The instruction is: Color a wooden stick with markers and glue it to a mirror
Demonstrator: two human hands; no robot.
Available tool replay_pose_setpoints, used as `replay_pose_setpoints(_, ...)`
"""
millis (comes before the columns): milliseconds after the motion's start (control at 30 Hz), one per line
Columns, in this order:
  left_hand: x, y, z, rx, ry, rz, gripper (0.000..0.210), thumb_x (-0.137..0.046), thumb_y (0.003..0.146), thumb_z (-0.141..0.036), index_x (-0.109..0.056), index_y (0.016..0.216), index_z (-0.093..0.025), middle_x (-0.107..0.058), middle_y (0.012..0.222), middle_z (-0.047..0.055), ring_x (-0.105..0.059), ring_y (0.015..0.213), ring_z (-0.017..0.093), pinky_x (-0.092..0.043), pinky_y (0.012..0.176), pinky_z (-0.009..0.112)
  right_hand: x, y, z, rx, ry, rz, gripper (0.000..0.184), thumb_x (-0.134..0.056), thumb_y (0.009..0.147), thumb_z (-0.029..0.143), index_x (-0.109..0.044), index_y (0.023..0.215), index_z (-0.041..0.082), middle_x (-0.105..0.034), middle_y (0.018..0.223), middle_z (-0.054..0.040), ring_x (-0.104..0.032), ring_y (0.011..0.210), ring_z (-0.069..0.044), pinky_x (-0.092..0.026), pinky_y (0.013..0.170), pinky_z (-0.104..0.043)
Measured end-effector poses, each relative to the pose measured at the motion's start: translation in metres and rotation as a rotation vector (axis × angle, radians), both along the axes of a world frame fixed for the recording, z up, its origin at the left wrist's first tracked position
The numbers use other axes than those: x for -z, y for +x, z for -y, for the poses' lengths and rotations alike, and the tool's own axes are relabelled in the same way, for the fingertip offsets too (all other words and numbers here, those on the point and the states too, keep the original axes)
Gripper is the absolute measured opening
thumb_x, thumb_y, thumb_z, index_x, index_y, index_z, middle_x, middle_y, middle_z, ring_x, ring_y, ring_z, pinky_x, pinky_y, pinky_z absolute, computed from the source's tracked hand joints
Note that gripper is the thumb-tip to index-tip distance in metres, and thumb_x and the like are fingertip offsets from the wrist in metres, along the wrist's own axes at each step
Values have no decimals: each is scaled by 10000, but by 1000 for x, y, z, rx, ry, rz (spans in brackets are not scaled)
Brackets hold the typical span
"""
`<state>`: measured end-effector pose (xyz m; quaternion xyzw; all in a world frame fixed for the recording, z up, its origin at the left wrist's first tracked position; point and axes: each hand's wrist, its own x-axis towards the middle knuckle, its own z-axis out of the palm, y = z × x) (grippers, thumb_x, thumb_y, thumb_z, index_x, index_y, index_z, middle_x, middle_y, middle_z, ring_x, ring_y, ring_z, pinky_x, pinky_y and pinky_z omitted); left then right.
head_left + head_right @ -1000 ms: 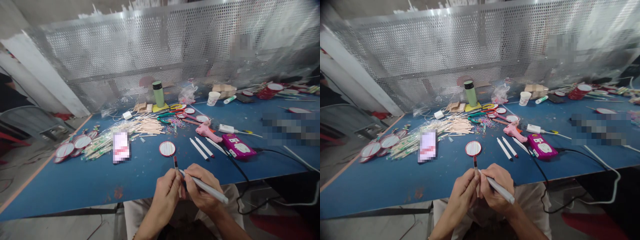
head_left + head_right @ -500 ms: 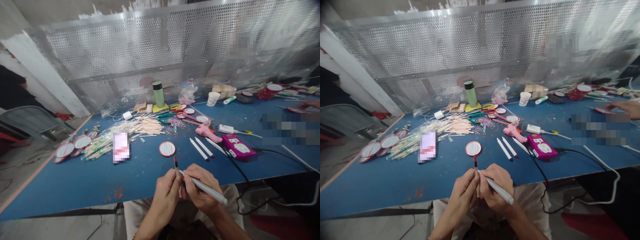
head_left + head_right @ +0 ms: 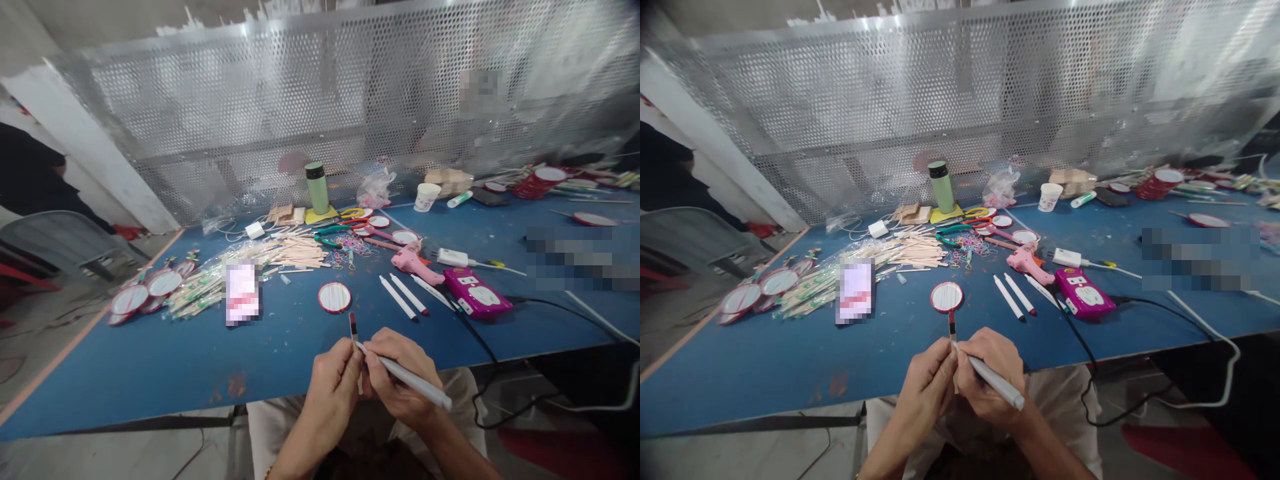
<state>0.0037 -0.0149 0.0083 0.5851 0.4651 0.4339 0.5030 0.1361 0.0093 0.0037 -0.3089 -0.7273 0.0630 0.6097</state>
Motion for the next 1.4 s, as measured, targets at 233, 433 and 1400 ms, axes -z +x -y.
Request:
replay_pose_setpoints(233, 1, 0, 0, -3, 6, -29, 388, -430, 999, -434, -400, 675, -224, -408, 526, -67, -408, 505, 106, -301, 493, 213, 1, -1, -1, -18, 1, -23, 180, -565, 844, 51, -643, 895, 205, -678, 650, -10, -644, 550, -146, -542, 536, -251)
replay_pose_setpoints(433, 5, -1, -1, -28, 14, -62, 371, -431, 997, -403, -388, 675, -225, -399, 534, -66, -399, 517, 108, -280, 489, 215, 2, -1, -1, -14, -14, -6, 165, -561, 852, 59, -640, 893, 198, -668, 645, -12, -630, 548, -142, -536, 536, -249)
replay_pose_setpoints(1400, -1, -1, 0, 3, 2, -23, 381, -429, 1004, -431, -449, 689, -217, -428, 520, -62, -439, 508, 111, -313, 496, 211, 0, 1, 0, 2, -14, -13, 176, -554, 860, 46, -623, 886, 206, -670, 616, -1, -648, 543, -143, -544, 536, -244)
